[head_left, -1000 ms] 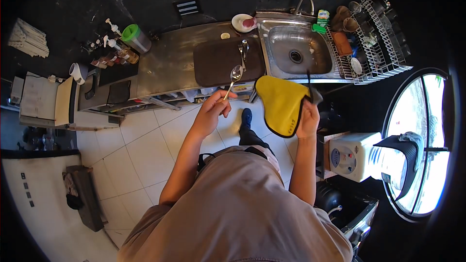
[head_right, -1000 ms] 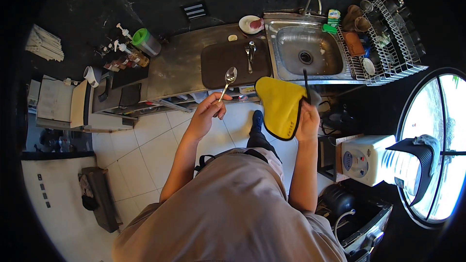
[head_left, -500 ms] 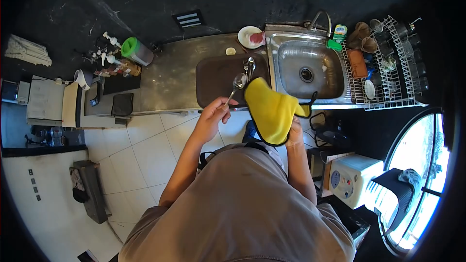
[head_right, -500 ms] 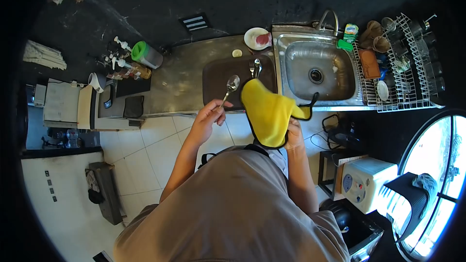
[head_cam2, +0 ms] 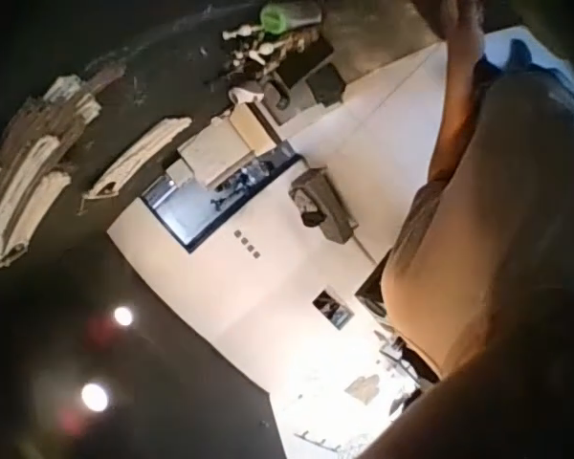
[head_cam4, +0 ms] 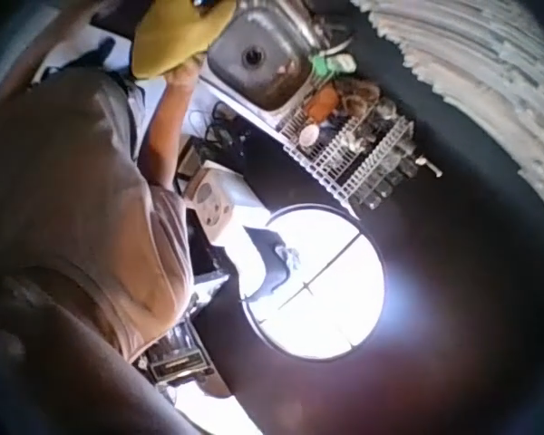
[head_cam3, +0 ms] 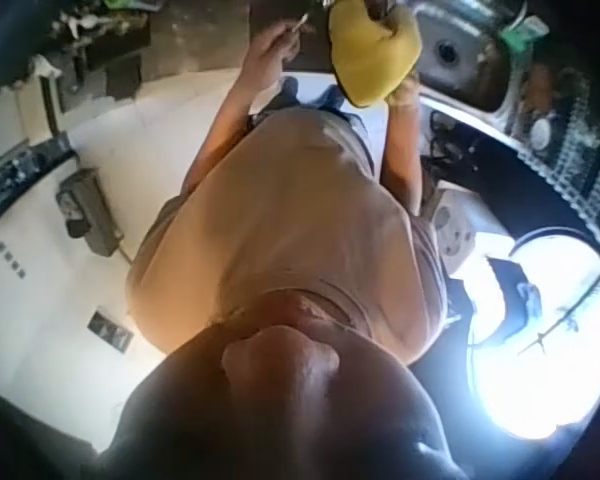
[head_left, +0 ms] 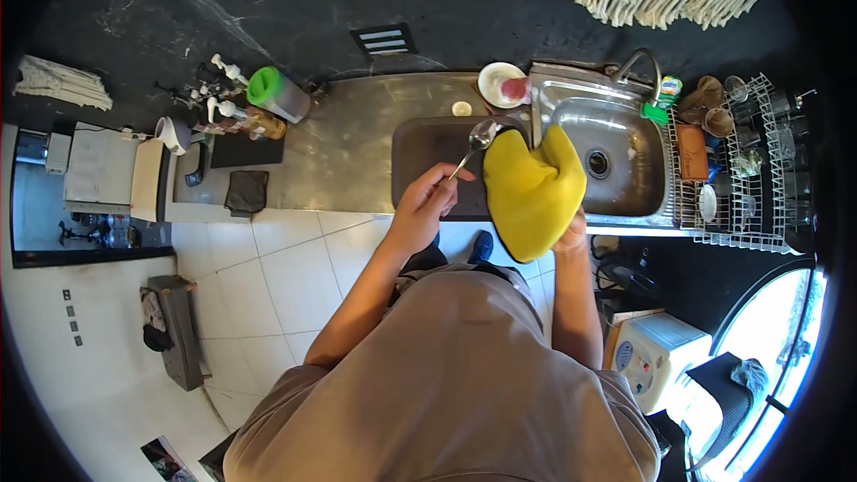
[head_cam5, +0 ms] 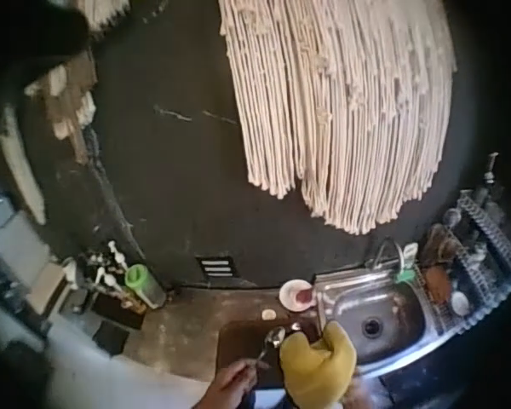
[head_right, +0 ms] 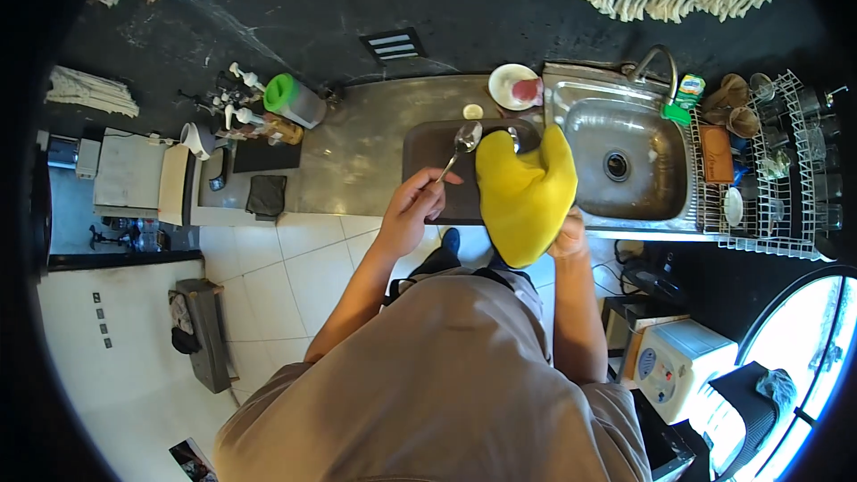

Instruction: Drying and polishing metal forks and spoons with a yellow cloth.

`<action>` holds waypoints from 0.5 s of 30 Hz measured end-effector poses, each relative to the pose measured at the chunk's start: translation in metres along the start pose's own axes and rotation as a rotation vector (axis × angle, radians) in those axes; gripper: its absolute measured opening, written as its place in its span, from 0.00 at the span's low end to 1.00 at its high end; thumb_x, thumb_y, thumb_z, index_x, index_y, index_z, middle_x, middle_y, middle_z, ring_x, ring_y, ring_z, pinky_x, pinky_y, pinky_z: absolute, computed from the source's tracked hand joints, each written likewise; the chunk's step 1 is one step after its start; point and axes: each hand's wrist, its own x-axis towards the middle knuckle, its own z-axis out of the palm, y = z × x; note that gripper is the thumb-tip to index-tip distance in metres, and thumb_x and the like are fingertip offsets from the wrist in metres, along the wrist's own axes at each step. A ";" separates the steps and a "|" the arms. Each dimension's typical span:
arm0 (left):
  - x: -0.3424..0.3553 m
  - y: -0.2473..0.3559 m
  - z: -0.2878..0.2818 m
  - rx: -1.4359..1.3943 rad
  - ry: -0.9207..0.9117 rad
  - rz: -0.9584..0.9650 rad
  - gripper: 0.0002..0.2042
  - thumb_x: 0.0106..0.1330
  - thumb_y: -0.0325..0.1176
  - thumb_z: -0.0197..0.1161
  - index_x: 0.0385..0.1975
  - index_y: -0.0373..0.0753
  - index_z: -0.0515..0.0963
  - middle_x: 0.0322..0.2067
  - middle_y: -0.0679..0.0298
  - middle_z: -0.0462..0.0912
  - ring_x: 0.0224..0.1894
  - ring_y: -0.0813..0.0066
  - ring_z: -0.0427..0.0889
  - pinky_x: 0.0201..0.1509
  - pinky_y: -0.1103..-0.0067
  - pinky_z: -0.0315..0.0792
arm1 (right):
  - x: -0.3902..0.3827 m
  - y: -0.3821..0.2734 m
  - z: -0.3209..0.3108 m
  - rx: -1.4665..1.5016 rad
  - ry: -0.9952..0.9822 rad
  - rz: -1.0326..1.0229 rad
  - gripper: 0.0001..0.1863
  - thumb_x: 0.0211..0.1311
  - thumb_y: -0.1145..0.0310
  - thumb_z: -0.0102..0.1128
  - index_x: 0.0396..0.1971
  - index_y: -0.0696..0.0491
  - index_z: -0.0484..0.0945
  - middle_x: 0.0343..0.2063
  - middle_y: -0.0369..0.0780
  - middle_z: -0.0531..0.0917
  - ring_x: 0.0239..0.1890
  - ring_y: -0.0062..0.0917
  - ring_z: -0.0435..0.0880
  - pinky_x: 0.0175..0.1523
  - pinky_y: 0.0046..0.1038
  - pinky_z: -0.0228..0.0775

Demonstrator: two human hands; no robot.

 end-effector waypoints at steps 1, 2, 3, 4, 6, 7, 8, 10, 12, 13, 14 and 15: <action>0.002 0.003 -0.009 0.008 -0.012 0.005 0.11 0.75 0.32 0.45 0.46 0.34 0.73 0.21 0.75 0.58 0.23 0.87 0.56 0.27 0.87 0.53 | 0.002 0.002 0.001 0.031 0.057 0.014 0.24 0.60 0.70 0.59 0.57 0.59 0.72 0.52 0.44 0.79 0.53 0.35 0.80 0.58 0.37 0.73; 0.002 0.007 -0.019 0.011 -0.015 0.014 0.11 0.75 0.32 0.45 0.46 0.34 0.73 0.21 0.75 0.58 0.23 0.87 0.56 0.27 0.87 0.53 | 0.006 0.005 0.006 0.060 0.113 0.026 0.23 0.60 0.71 0.60 0.56 0.59 0.73 0.51 0.44 0.80 0.51 0.34 0.81 0.56 0.36 0.75; 0.004 0.010 -0.026 0.029 0.004 0.046 0.12 0.75 0.32 0.44 0.46 0.33 0.73 0.20 0.75 0.59 0.23 0.87 0.57 0.27 0.86 0.54 | 0.011 0.007 0.017 0.036 0.208 0.023 0.21 0.60 0.72 0.60 0.54 0.59 0.74 0.50 0.43 0.81 0.49 0.33 0.82 0.55 0.35 0.76; 0.006 0.015 -0.033 0.045 0.021 0.080 0.12 0.75 0.33 0.44 0.47 0.33 0.73 0.20 0.75 0.59 0.23 0.87 0.57 0.28 0.85 0.55 | 0.016 0.009 0.030 0.010 0.303 0.018 0.19 0.61 0.72 0.59 0.53 0.59 0.76 0.49 0.43 0.82 0.47 0.32 0.83 0.53 0.33 0.77; 0.003 0.025 -0.048 0.129 -0.047 0.080 0.12 0.76 0.34 0.44 0.45 0.36 0.74 0.20 0.75 0.58 0.23 0.87 0.56 0.27 0.86 0.54 | 0.034 0.023 0.029 -0.071 0.306 0.039 0.16 0.62 0.74 0.57 0.50 0.59 0.78 0.46 0.43 0.83 0.43 0.31 0.85 0.50 0.32 0.79; 0.002 0.030 -0.053 0.186 -0.062 0.055 0.12 0.76 0.34 0.44 0.44 0.36 0.74 0.19 0.73 0.59 0.23 0.86 0.58 0.27 0.85 0.56 | 0.043 0.039 0.029 -0.031 0.187 0.065 0.22 0.66 0.62 0.49 0.56 0.58 0.72 0.51 0.45 0.80 0.50 0.34 0.81 0.56 0.34 0.73; 0.002 0.034 -0.057 0.242 -0.077 0.031 0.12 0.76 0.34 0.44 0.43 0.37 0.75 0.19 0.72 0.60 0.23 0.84 0.59 0.27 0.83 0.57 | 0.050 0.052 0.032 0.008 0.069 0.091 0.30 0.70 0.49 0.41 0.61 0.57 0.67 0.56 0.47 0.76 0.57 0.37 0.76 0.63 0.36 0.68; 0.000 0.022 -0.068 0.517 -0.010 0.132 0.12 0.76 0.34 0.44 0.41 0.37 0.76 0.17 0.68 0.61 0.22 0.81 0.61 0.27 0.80 0.61 | 0.074 0.079 0.067 -0.207 0.190 0.120 0.29 0.71 0.51 0.38 0.59 0.58 0.69 0.51 0.47 0.80 0.51 0.37 0.81 0.58 0.35 0.72; 0.001 0.015 -0.081 0.680 0.016 0.120 0.10 0.73 0.33 0.48 0.41 0.35 0.76 0.18 0.52 0.73 0.22 0.53 0.76 0.29 0.68 0.68 | 0.100 0.089 0.116 -0.412 0.214 0.026 0.11 0.62 0.79 0.52 0.43 0.59 0.80 0.38 0.39 0.85 0.37 0.23 0.84 0.43 0.25 0.76; 0.000 0.012 -0.085 0.771 0.037 0.129 0.10 0.72 0.32 0.49 0.41 0.35 0.76 0.20 0.49 0.75 0.25 0.50 0.77 0.30 0.65 0.69 | 0.108 0.103 0.126 -0.365 0.306 -0.089 0.11 0.63 0.79 0.52 0.43 0.60 0.79 0.39 0.39 0.85 0.38 0.22 0.84 0.45 0.24 0.75; 0.002 0.009 -0.090 0.862 0.057 0.138 0.10 0.71 0.32 0.49 0.40 0.34 0.75 0.22 0.46 0.77 0.27 0.46 0.78 0.32 0.62 0.69 | 0.115 0.117 0.132 -0.315 0.397 -0.204 0.12 0.63 0.79 0.51 0.44 0.60 0.79 0.39 0.39 0.85 0.40 0.22 0.83 0.47 0.23 0.74; 0.002 0.008 -0.094 0.825 0.003 0.123 0.10 0.71 0.32 0.49 0.40 0.34 0.75 0.22 0.46 0.77 0.27 0.46 0.78 0.31 0.62 0.69 | 0.120 0.125 0.137 -0.298 0.433 -0.232 0.13 0.63 0.79 0.51 0.46 0.60 0.78 0.41 0.39 0.84 0.42 0.22 0.82 0.49 0.22 0.72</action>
